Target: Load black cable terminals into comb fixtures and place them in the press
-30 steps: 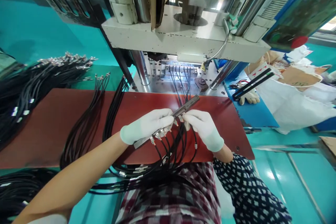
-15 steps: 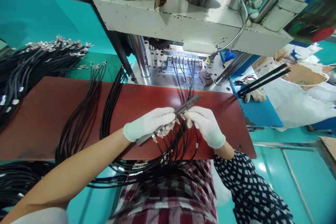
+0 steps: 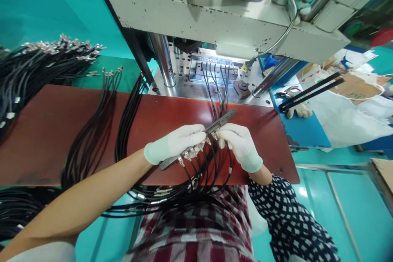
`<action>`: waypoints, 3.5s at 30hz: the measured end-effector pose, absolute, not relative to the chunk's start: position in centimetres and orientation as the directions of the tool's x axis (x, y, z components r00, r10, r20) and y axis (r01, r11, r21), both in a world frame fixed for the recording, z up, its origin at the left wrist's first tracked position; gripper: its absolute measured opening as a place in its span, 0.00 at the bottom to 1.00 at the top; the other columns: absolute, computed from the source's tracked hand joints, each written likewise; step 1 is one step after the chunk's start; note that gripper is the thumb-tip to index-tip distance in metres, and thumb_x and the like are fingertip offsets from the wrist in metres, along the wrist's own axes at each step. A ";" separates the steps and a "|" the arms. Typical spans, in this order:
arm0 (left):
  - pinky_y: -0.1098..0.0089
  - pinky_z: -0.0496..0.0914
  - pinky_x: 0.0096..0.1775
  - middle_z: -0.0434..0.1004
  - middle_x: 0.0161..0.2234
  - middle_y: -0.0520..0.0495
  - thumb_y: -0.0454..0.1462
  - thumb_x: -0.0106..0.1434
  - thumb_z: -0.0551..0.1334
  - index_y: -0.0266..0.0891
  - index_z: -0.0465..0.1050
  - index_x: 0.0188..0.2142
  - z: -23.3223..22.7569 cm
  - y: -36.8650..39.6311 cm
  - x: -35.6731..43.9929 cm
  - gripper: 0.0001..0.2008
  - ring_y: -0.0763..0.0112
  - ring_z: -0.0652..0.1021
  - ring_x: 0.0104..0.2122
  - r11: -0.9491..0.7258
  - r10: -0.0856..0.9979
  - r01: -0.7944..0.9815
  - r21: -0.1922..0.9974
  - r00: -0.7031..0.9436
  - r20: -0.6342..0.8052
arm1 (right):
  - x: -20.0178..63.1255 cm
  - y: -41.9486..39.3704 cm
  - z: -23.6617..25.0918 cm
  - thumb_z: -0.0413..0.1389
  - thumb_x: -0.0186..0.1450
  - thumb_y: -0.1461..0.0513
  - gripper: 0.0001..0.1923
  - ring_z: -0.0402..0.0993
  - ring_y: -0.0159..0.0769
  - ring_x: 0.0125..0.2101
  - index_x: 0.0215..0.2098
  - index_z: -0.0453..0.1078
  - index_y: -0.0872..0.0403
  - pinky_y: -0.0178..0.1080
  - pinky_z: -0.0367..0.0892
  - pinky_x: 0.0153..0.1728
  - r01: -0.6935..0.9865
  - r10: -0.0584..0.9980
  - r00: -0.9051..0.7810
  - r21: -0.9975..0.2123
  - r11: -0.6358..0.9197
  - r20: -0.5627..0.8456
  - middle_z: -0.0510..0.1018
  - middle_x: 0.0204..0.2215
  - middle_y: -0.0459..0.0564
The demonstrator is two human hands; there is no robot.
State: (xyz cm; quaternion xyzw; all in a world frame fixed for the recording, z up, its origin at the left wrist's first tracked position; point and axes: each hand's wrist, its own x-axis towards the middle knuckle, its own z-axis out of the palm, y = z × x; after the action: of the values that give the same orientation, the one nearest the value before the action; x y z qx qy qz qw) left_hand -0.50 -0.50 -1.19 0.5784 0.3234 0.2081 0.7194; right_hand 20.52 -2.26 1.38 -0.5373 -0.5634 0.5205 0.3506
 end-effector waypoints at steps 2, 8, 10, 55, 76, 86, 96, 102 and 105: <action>0.74 0.62 0.24 0.64 0.26 0.54 0.53 0.68 0.54 0.37 0.62 0.34 -1.0 -0.5 -0.5 0.20 0.77 0.66 0.23 0.156 0.689 0.136 0.978 0.694 -0.207 | 20.5 -2.3 1.1 0.54 0.63 0.61 0.14 0.59 0.29 0.20 0.20 0.69 0.54 0.35 0.57 0.25 0.261 0.972 -0.180 -0.960 -0.104 -0.154 0.72 0.17 0.44; 0.72 0.60 0.29 0.60 0.25 0.55 0.50 0.70 0.52 0.38 0.60 0.31 -0.8 -0.4 -0.3 0.18 0.75 0.63 0.25 -0.248 0.791 0.401 0.882 0.609 -0.054 | 20.7 -1.8 0.0 0.51 0.67 0.61 0.16 0.64 0.29 0.24 0.20 0.64 0.54 0.35 0.61 0.32 0.393 0.977 -0.211 -0.918 0.048 -0.040 0.69 0.20 0.43; 0.73 0.61 0.28 0.61 0.25 0.55 0.51 0.70 0.52 0.39 0.60 0.31 -0.6 -0.5 -0.4 0.19 0.75 0.64 0.25 -0.198 0.782 0.387 0.901 0.616 -0.093 | 20.9 -1.8 0.0 0.50 0.68 0.61 0.16 0.65 0.30 0.25 0.21 0.64 0.53 0.35 0.62 0.34 0.425 0.965 -0.261 -0.900 0.097 -0.019 0.70 0.21 0.43; 0.76 0.67 0.21 0.62 0.24 0.56 0.50 0.69 0.52 0.39 0.62 0.33 -0.5 -1.1 -0.4 0.17 0.77 0.69 0.21 0.011 0.780 0.338 0.941 0.586 -0.219 | 18.5 -5.0 -0.9 0.58 0.58 0.64 0.08 0.64 0.29 0.24 0.22 0.68 0.53 0.37 0.57 0.28 0.944 0.818 -0.147 -0.169 0.284 0.556 0.70 0.24 0.43; 0.76 0.61 0.22 0.62 0.23 0.56 0.46 0.68 0.53 0.39 0.60 0.28 -0.1 -1.0 -0.2 0.16 0.77 0.68 0.22 0.029 0.819 0.302 0.953 0.539 -0.196 | 17.1 -7.0 0.4 0.61 0.62 0.57 0.05 0.66 0.38 0.32 0.31 0.76 0.49 0.42 0.54 0.33 0.928 0.861 -0.298 -0.086 0.362 0.411 0.75 0.30 0.46; 0.75 0.62 0.24 0.60 0.23 0.56 0.47 0.68 0.54 0.39 0.57 0.27 -0.6 -1.0 -0.1 0.17 0.77 0.67 0.22 0.012 0.823 0.280 0.960 0.543 -0.168 | 16.5 -6.4 -0.6 0.60 0.61 0.62 0.07 0.64 0.37 0.30 0.25 0.72 0.51 0.42 0.53 0.32 0.922 0.837 -0.304 -0.081 0.379 0.455 0.73 0.26 0.46; 0.74 0.62 0.22 0.62 0.23 0.56 0.46 0.67 0.55 0.40 0.57 0.27 -0.6 -1.1 -0.1 0.16 0.77 0.67 0.21 0.076 0.824 0.262 0.962 0.527 -0.209 | 15.5 -7.9 0.1 0.60 0.61 0.60 0.04 0.65 0.38 0.30 0.29 0.76 0.48 0.43 0.53 0.34 0.924 0.880 -0.302 -0.115 0.364 0.366 0.74 0.28 0.46; 0.73 0.60 0.23 0.58 0.22 0.57 0.45 0.68 0.54 0.40 0.56 0.26 -0.5 -1.0 0.0 0.16 0.78 0.64 0.21 0.032 0.829 0.271 0.962 0.531 -0.177 | 15.0 -6.8 -0.9 0.59 0.56 0.64 0.07 0.65 0.38 0.28 0.21 0.70 0.51 0.43 0.55 0.33 0.912 0.847 -0.292 -0.136 0.386 0.445 0.71 0.23 0.46; 0.74 0.60 0.24 0.58 0.22 0.56 0.44 0.68 0.54 0.39 0.56 0.26 -0.4 -1.0 0.0 0.16 0.78 0.64 0.22 0.027 0.834 0.273 0.962 0.525 -0.172 | 15.2 -7.0 -0.7 0.59 0.58 0.63 0.07 0.66 0.38 0.29 0.22 0.70 0.51 0.43 0.55 0.33 0.906 0.843 -0.307 -0.135 0.401 0.441 0.72 0.24 0.46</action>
State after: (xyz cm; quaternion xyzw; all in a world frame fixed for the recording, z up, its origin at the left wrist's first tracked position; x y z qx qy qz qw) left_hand -0.02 -0.99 -0.36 0.6541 0.4229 0.2425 0.5784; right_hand 15.22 -7.04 -0.67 -0.5430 -0.8055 -0.0693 0.2271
